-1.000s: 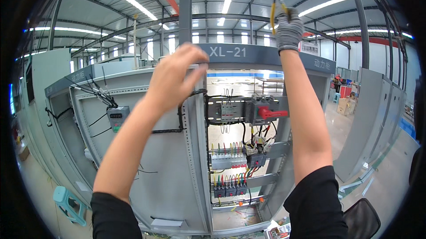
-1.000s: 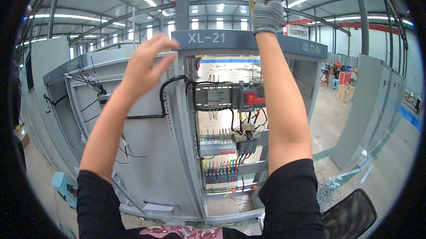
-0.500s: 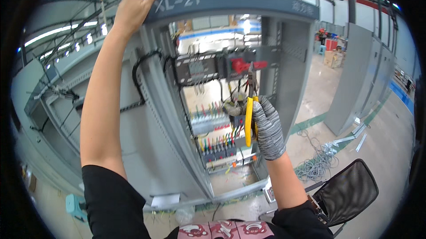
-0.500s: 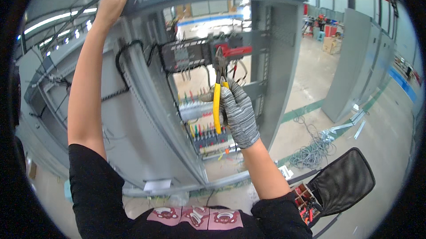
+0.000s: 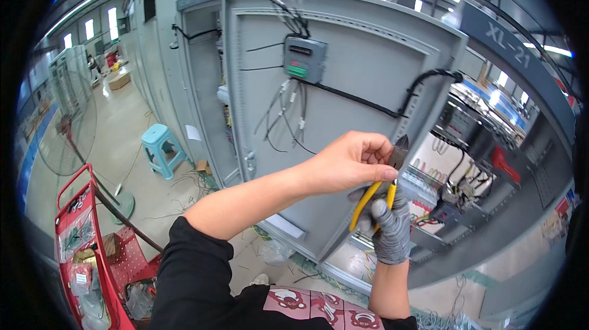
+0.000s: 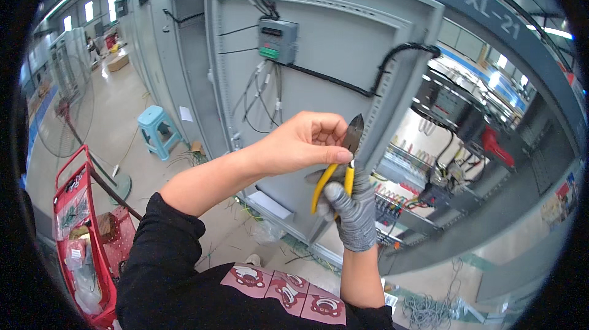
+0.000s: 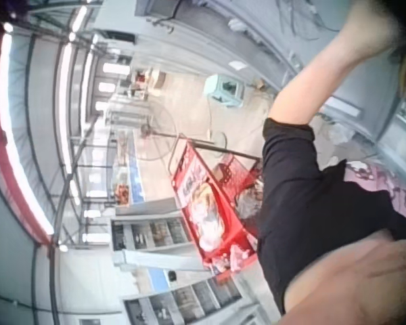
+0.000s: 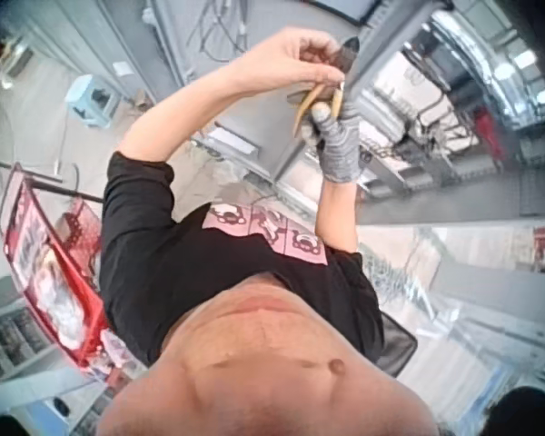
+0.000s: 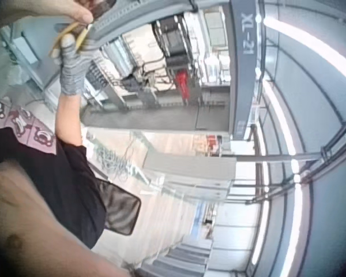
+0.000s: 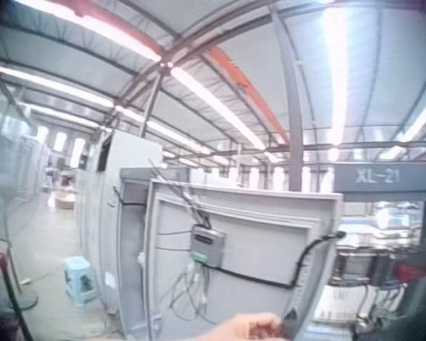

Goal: The person organizes and secures multiple black wires into a terminal block mounted inside an open electrical cabinet. They use pliers to strip wire ends and a screwdriver to tighten connections, then bundle the wires with zip ties.

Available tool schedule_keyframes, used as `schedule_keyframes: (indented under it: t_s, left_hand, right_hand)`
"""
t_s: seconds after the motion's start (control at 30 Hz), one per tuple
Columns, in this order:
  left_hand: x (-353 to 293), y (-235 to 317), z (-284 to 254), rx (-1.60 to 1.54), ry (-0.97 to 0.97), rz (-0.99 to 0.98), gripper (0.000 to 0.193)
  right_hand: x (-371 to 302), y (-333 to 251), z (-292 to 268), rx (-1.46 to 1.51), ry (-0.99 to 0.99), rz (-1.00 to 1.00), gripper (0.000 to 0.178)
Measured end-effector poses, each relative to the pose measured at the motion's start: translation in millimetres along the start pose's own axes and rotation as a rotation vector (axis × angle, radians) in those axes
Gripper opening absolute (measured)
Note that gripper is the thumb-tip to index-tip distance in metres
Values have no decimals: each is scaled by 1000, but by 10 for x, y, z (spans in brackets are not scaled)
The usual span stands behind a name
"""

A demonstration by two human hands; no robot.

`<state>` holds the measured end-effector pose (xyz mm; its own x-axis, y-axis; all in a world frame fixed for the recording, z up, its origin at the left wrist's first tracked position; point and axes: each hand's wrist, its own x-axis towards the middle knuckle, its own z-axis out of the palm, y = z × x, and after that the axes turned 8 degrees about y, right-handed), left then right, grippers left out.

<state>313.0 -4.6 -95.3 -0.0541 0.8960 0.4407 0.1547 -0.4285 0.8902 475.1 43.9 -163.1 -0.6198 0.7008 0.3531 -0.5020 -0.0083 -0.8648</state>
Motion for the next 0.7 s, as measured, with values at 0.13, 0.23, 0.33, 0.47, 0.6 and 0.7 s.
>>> schedule_keyframes:
  t_s: [0.13, 0.23, 0.33, 0.47, 0.6, 0.7]
  left_hand:
    - [-274, 110, -403, 211, 77, 10, 18]
    - [-340, 118, -894, 524, 188, 301, 21]
    - [-248, 221, -1569, 770, 538, 565, 21]
    - [73, 264, -2400, 1147, 742, 730, 19]
    - [352, 303, -2971, 1307, 502, 713, 12]
    - [498, 313, -3170, 1289, 407, 744, 12]
  right_hand:
    - [387, 356, 311, -154, -361, 151, 43]
    - [671, 560, 608, -117, -368, 230, 44]
    - [948, 742, 1088, -119, -259, 215, 50]
    - [1562, 1136, 1729, 105, -391, 276, 51]
    - [2175, 1487, 2228, 316, -375, 284, 43]
    - [2485, 1635, 2442, 310, -210, 192, 46]
